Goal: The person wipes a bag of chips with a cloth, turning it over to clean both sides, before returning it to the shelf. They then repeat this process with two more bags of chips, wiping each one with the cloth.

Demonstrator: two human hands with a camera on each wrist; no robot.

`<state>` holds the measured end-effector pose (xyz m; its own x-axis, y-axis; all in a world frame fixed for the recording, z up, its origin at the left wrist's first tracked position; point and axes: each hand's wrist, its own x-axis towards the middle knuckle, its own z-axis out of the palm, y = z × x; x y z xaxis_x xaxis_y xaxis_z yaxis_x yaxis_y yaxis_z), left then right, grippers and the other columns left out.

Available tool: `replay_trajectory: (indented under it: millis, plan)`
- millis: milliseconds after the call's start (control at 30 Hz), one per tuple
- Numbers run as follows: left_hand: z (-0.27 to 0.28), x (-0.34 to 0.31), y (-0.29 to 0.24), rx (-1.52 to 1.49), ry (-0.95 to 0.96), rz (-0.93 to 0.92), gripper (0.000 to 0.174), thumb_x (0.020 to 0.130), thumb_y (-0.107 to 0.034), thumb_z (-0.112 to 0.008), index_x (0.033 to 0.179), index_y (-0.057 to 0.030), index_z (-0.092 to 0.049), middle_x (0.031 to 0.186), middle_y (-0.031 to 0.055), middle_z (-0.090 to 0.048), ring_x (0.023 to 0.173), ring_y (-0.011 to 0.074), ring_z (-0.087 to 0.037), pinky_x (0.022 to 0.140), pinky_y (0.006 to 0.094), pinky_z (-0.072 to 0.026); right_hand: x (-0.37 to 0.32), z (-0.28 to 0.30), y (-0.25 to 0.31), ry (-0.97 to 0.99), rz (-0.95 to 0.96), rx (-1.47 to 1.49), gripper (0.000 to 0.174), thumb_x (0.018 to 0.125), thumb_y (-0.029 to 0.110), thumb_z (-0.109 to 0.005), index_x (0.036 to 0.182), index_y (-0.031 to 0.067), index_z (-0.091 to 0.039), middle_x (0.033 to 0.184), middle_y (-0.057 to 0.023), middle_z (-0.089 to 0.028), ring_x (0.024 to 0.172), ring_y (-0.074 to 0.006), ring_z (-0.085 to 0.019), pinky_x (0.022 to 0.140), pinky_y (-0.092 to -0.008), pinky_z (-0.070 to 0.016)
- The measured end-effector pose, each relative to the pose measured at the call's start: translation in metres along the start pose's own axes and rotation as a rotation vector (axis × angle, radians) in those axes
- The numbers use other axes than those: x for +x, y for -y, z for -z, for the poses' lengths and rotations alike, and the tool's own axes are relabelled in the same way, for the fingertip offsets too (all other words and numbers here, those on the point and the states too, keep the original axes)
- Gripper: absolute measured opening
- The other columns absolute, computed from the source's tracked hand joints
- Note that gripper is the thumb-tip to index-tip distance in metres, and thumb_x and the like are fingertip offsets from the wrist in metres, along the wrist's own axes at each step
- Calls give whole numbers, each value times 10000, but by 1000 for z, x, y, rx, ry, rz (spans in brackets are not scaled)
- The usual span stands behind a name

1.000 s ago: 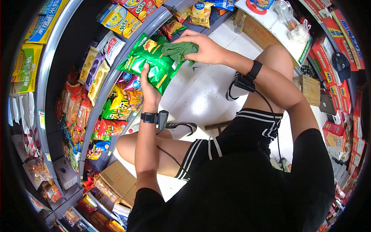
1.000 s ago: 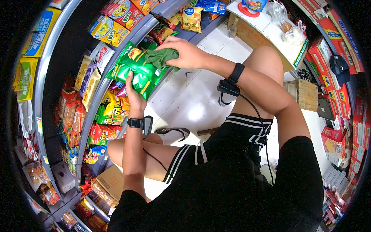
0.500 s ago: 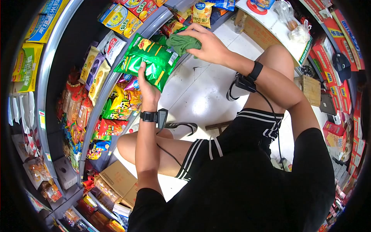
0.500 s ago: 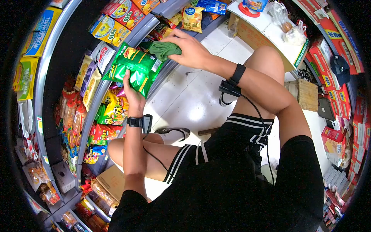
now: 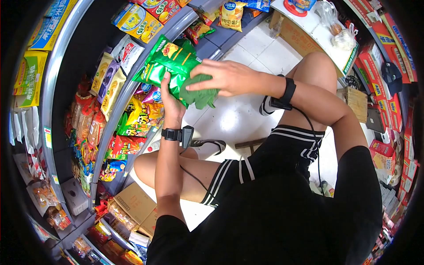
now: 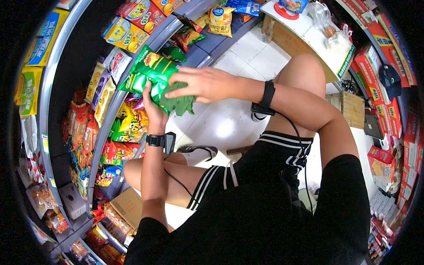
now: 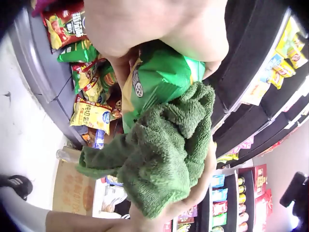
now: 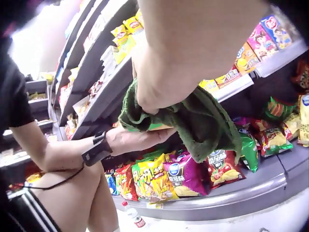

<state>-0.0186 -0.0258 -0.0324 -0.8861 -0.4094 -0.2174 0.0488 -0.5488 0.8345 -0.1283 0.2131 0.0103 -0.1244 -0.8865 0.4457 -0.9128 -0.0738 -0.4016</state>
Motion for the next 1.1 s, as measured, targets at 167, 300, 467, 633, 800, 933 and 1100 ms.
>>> replay_trajectory:
  millis: [167,300,467,633,800,933,1100]
  plan:
    - [-6,-2,-4,-29,-31,-23,520,1116,-436,-704,1486,-74,-655,1427,81,-753,1254,258,-745,1139,433,-570,1,2,-17,-143,-101,31,876,754,-48,-796,1564,271,-698,1447,-79,-622,1276,-336,-640,987,-464,-644]
    - [-9,-4,-7,-46,-32,-52,510,1102,-408,-732,1479,-73,-656,1404,86,-757,1234,267,-753,1117,456,-588,-3,2,-33,-283,-251,-25,794,780,-54,-780,1519,231,-729,1423,-96,-627,1305,-354,-643,1046,-461,-620]
    - [-5,-12,-13,-46,-28,-1,438,1062,-304,-792,1420,-71,-692,1329,67,-768,1215,256,-757,1085,466,-614,-9,2,-65,-553,-479,252,637,829,1,-821,1453,113,-765,1274,-147,-694,1233,-354,-705,1091,-419,-576]
    - [19,-7,-7,-9,119,164,575,1070,-265,-753,1561,-9,-596,1460,141,-736,1326,317,-738,1168,517,-599,-12,-9,-72,-575,-663,643,580,894,26,-848,1461,18,-727,1442,-139,-728,1337,-266,-702,1162,-393,-540]
    - [22,3,11,132,148,-26,693,1060,-215,-751,1674,-48,-476,1601,97,-622,1489,256,-583,1271,464,-460,-4,7,-46,-575,-482,630,637,928,-11,-805,1553,39,-694,1462,-143,-716,1369,-271,-687,1205,-407,-512]
    - [21,0,7,118,139,17,709,1057,-182,-736,1695,-56,-454,1642,76,-590,1531,249,-536,1312,439,-385,2,16,-36,-545,-489,642,660,934,-19,-786,1582,53,-688,1376,-133,-697,1334,-268,-692,1184,-384,-520]
    - [26,-7,16,247,168,-26,644,1137,-238,-691,1700,-38,-450,1657,98,-583,1534,252,-539,1316,448,-384,0,15,-35,-448,-437,538,679,896,2,-789,1567,72,-711,1319,-152,-694,1262,-310,-702,1142,-406,-537]
